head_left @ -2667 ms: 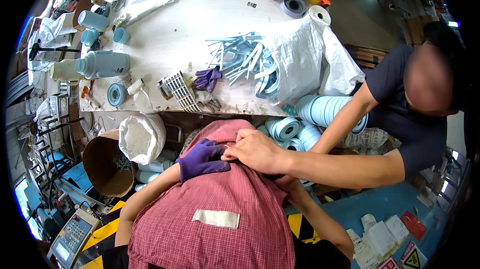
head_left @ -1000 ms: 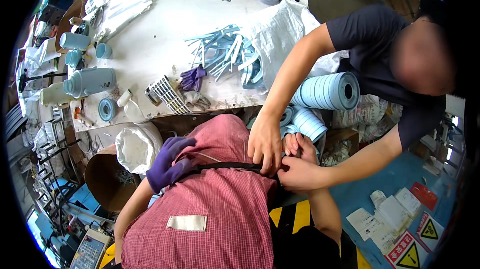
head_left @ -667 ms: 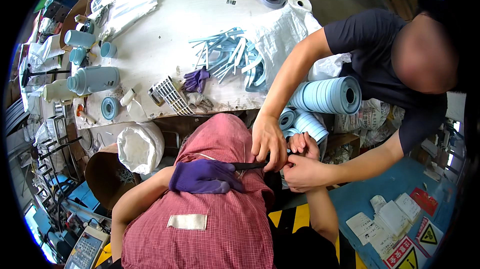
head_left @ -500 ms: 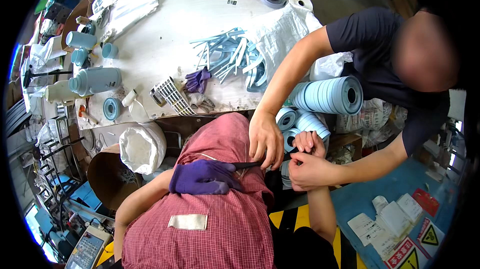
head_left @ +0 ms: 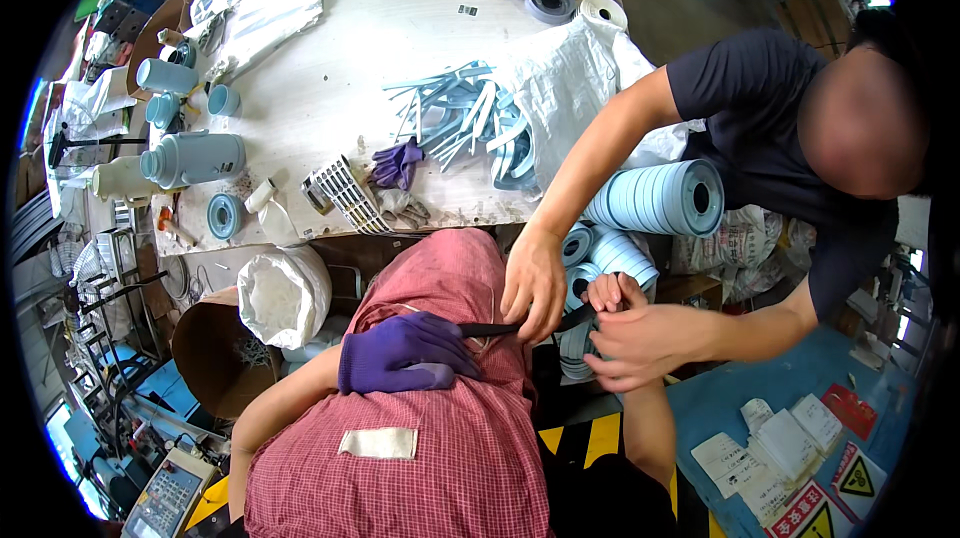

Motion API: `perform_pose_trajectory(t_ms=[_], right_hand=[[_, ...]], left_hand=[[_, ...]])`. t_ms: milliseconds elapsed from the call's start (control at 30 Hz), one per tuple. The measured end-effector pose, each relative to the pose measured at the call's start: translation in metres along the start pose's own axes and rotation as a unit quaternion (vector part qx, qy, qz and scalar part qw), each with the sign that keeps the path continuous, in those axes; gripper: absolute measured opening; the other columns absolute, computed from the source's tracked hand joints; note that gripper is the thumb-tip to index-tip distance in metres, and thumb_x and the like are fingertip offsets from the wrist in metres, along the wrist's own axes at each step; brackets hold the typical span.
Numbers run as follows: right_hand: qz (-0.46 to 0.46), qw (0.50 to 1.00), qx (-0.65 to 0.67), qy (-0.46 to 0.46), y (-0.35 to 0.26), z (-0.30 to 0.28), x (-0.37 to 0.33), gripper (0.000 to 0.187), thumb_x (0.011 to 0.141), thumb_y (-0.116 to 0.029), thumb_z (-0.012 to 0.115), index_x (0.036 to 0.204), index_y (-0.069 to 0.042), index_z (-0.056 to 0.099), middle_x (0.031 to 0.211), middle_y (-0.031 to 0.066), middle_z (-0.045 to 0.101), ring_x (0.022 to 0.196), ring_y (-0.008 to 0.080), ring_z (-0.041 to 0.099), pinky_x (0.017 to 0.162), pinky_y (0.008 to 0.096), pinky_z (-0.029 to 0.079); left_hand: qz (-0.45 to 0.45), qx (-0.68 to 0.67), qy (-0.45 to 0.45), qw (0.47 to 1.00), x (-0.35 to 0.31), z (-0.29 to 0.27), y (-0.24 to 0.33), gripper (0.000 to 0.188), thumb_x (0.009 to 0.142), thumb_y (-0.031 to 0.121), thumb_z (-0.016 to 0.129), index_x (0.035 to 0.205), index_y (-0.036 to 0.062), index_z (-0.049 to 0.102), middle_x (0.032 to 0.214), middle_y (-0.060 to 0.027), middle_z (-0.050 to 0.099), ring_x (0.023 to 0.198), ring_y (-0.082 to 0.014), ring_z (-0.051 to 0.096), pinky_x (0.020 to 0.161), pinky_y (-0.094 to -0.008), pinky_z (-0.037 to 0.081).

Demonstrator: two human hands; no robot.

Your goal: The person fastens an apron strap with assistance from a coworker. The person assembles thermos flasks by applying labels to the bodies and attaching gaskets, bases, and handles by hand.

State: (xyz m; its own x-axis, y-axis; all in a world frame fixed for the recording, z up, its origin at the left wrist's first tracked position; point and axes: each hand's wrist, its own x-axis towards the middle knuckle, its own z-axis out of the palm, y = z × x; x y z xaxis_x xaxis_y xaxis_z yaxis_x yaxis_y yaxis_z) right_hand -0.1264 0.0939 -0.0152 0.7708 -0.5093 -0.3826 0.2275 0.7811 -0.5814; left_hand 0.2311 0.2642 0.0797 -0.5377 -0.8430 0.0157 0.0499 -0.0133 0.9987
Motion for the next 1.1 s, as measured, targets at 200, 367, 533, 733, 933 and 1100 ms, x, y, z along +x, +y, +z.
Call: perform_pose_trajectory(t_ms=[200,367,533,733,933,1100], right_hand=[[0.014,0.999,-0.034,0.001,-0.02,0.042,0.022,0.048,0.107,-0.037,0.046,0.065,-0.013,0.05,0.061,-0.0003,0.046,0.065,0.0178,0.05,0.08,0.0363,0.047],[-0.051,0.996,-0.069,0.0,-0.036,0.059,0.008,0.048,0.106,-0.035,0.049,0.064,-0.012,0.05,0.057,0.0012,0.046,0.056,0.0176,0.048,0.071,0.0354,0.044],[-0.056,0.959,-0.044,0.273,-0.029,0.087,0.007,0.048,0.105,-0.034,0.051,0.064,-0.01,0.051,0.058,0.0035,0.048,0.054,0.0184,0.049,0.066,0.0353,0.044],[-0.081,0.995,-0.044,-0.029,-0.029,0.064,0.0,0.05,0.108,-0.033,0.045,0.063,-0.012,0.048,0.058,-0.0006,0.043,0.049,0.013,0.042,0.062,0.0327,0.044],[0.034,0.996,-0.035,0.071,-0.035,0.057,-0.004,0.052,0.106,-0.029,0.049,0.057,-0.012,0.04,0.052,-0.0001,0.039,0.043,0.0104,0.033,0.049,0.0296,0.035],[0.079,0.988,-0.055,0.12,-0.042,0.06,0.001,0.052,0.103,-0.022,0.051,0.054,-0.013,0.035,0.048,-0.0026,0.032,0.041,0.0084,0.027,0.045,0.0284,0.03]], left_hand=[[-0.021,-0.078,0.062,0.995,-0.004,0.002,-0.001,0.038,0.101,0.03,0.053,0.116,-0.0015,0.07,0.113,-0.0162,0.071,0.11,-0.0319,0.066,0.102,-0.0413,0.047],[-0.189,-0.035,0.105,0.976,0.019,-0.005,-0.031,0.035,0.101,0.031,0.052,0.11,0.0039,0.073,0.108,-0.014,0.072,0.1,-0.0301,0.068,0.093,-0.039,0.051],[-0.209,0.171,-0.032,0.962,0.072,0.011,-0.036,0.041,0.095,0.045,0.06,0.116,0.011,0.07,0.101,-0.0129,0.072,0.095,-0.0344,0.068,0.087,-0.043,0.052],[-0.27,0.215,-0.17,0.923,0.145,0.049,-0.026,0.055,0.091,0.062,0.056,0.109,0.0113,0.067,0.097,-0.0166,0.071,0.093,-0.0387,0.067,0.081,-0.0481,0.051],[-0.277,0.231,-0.181,0.915,0.153,0.054,-0.032,0.052,0.09,0.061,0.054,0.105,0.0138,0.071,0.098,-0.0161,0.071,0.094,-0.0366,0.068,0.081,-0.0463,0.052],[-0.318,0.243,-0.158,0.903,0.147,0.04,-0.026,0.054,0.089,0.063,0.052,0.104,0.0152,0.074,0.098,-0.0159,0.072,0.095,-0.0345,0.069,0.082,-0.0441,0.053]])
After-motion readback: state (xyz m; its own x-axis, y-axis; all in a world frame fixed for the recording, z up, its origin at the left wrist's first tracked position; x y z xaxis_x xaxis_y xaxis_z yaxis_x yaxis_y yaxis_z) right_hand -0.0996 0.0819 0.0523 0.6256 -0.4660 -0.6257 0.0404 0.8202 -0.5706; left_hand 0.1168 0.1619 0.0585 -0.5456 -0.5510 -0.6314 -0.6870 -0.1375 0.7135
